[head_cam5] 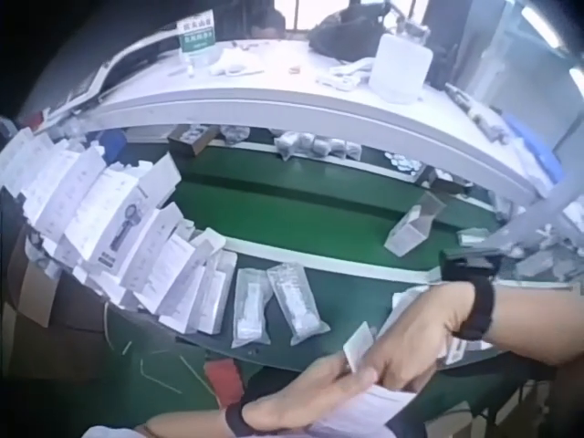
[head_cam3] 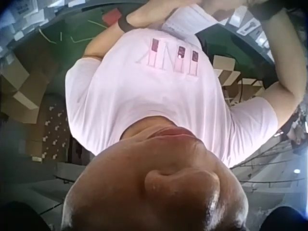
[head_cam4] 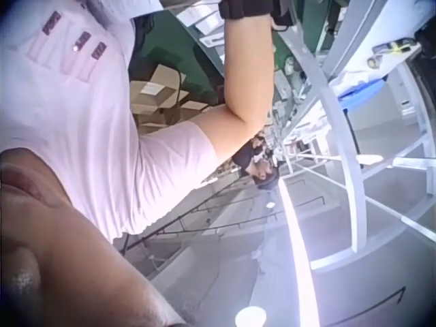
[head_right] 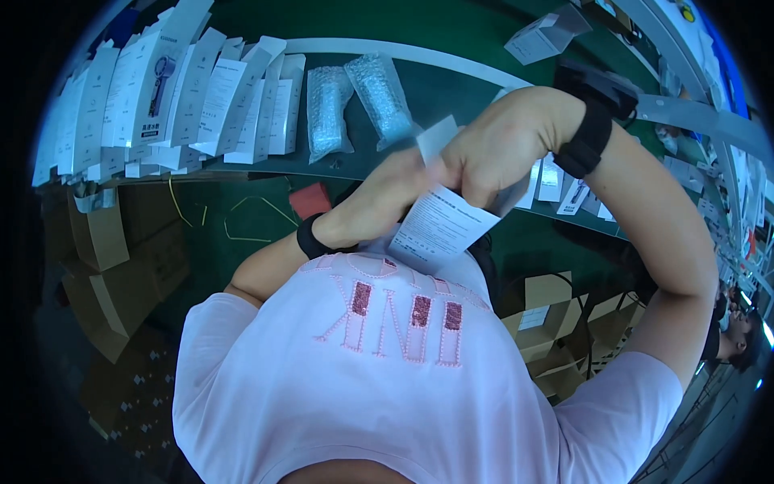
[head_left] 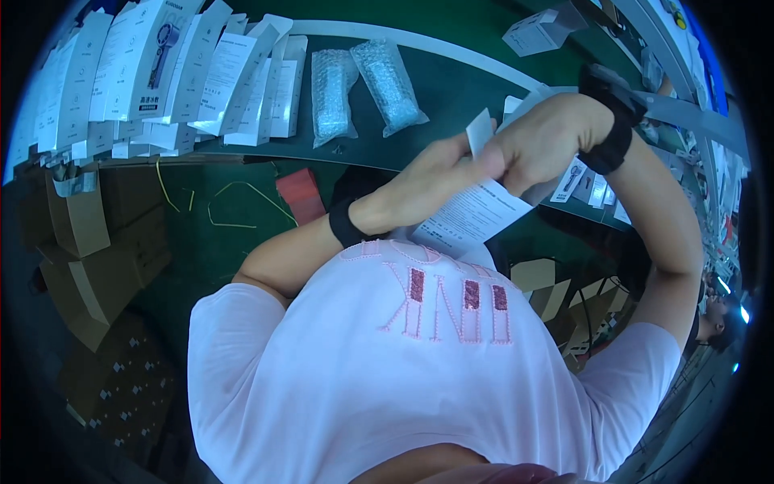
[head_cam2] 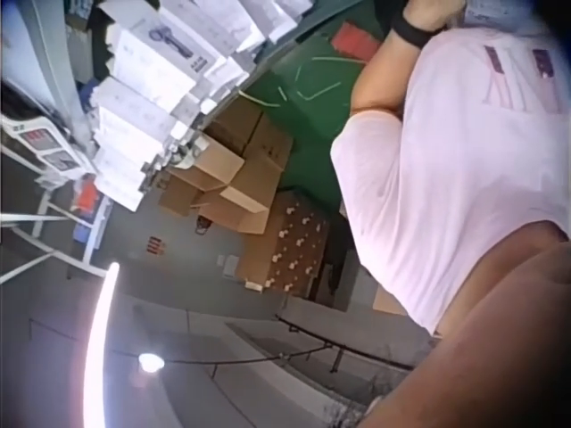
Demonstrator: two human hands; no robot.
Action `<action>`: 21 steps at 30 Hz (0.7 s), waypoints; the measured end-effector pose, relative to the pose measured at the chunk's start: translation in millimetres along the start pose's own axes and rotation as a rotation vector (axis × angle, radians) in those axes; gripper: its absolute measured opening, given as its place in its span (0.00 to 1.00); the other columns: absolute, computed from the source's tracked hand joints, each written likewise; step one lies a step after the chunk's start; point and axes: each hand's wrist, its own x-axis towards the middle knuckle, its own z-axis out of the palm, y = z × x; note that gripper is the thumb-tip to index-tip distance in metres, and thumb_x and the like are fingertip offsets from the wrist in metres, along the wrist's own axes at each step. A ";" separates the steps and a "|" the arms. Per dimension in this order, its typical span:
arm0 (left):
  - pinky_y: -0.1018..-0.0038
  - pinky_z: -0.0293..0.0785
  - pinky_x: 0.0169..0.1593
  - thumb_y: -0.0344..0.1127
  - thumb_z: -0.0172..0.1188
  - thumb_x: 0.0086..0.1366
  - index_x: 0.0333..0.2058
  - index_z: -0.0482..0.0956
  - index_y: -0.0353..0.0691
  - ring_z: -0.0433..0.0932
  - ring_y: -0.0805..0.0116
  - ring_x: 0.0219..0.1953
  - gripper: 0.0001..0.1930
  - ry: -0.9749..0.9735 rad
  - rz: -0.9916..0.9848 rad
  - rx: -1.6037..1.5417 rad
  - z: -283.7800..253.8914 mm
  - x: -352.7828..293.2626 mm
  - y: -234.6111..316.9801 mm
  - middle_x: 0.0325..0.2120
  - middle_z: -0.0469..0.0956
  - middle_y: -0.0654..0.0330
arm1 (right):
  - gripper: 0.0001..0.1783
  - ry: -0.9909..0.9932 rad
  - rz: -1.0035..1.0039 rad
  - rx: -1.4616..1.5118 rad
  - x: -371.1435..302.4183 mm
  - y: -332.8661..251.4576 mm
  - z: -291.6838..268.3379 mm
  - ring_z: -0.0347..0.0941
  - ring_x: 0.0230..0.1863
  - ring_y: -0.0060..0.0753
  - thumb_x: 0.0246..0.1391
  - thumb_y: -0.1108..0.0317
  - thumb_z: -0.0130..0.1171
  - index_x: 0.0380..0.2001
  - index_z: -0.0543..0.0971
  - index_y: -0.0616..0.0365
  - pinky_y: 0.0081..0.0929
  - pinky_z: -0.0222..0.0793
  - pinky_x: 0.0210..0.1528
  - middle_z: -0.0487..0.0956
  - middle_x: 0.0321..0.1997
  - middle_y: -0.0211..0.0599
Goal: Packaging small electronic devices into protective wrap and then placing them into white product boxes on a production line.
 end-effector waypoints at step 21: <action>0.68 0.72 0.49 0.43 0.68 0.54 0.55 0.67 0.41 0.72 0.63 0.50 0.31 -0.061 0.053 0.401 -27.7 17.2 -8.0 0.50 0.71 0.55 | 0.21 1.599 -0.408 0.510 34.5 61.8 113.7 0.68 0.59 0.37 0.56 0.63 0.56 0.53 0.76 0.55 0.32 0.64 0.58 0.74 0.56 0.43</action>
